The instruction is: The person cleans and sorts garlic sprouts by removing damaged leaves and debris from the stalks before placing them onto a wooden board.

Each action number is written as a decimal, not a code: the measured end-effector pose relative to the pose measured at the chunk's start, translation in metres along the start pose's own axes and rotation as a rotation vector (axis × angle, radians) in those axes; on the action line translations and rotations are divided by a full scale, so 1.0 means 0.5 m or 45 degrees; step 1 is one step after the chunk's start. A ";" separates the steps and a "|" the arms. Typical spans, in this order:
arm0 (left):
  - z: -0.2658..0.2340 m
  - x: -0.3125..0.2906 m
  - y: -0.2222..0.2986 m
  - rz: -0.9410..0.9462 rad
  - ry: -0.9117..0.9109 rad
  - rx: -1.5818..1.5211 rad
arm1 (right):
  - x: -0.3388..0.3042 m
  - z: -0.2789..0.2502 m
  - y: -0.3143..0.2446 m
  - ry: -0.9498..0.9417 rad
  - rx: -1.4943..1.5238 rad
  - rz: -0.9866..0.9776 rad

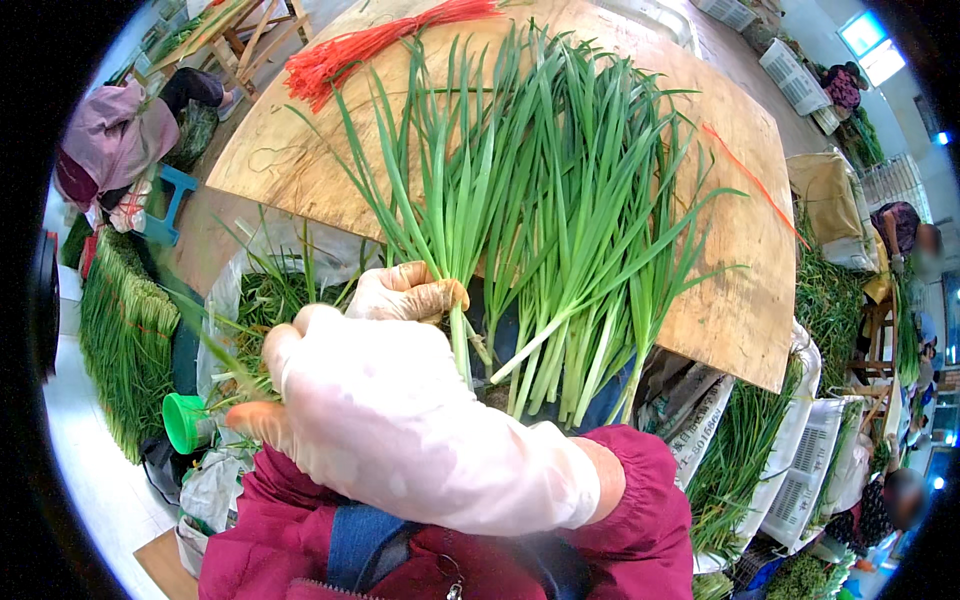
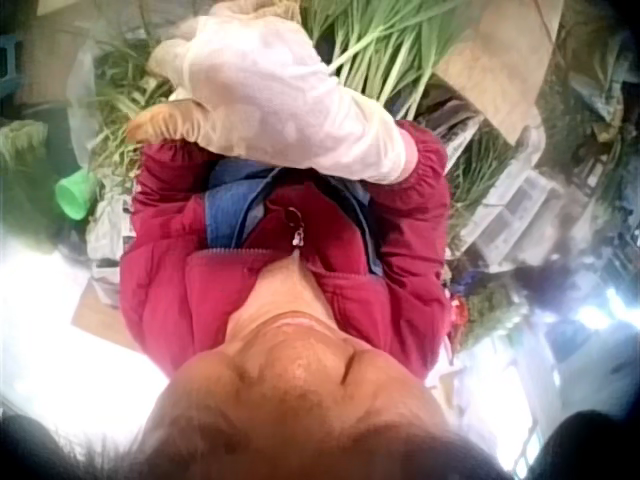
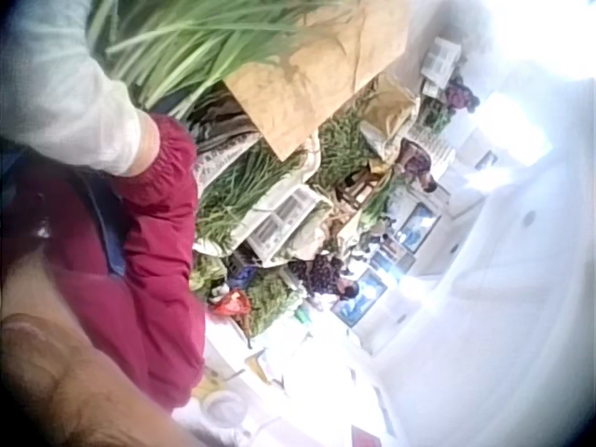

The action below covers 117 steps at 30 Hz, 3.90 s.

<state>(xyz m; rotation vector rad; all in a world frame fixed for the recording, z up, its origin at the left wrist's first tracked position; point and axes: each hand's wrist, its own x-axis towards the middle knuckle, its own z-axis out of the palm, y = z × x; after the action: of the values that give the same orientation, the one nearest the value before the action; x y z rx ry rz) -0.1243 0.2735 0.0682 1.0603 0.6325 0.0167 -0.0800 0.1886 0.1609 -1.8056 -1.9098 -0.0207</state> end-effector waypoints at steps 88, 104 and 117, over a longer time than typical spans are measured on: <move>-0.072 -0.146 -0.048 1.115 0.348 1.085 | -0.059 0.088 0.176 0.191 0.674 1.246; 0.027 -0.029 -0.097 1.284 0.471 1.893 | -0.083 0.032 0.164 0.211 1.059 1.460; 0.011 -0.073 -0.093 1.210 0.408 1.222 | -0.054 0.110 0.142 0.018 0.231 1.208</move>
<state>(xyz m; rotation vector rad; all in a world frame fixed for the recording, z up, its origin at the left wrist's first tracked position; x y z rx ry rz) -0.1646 0.2342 0.0494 2.2468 0.3453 0.7874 -0.0325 0.1908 0.0799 -2.3651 -0.8486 0.4421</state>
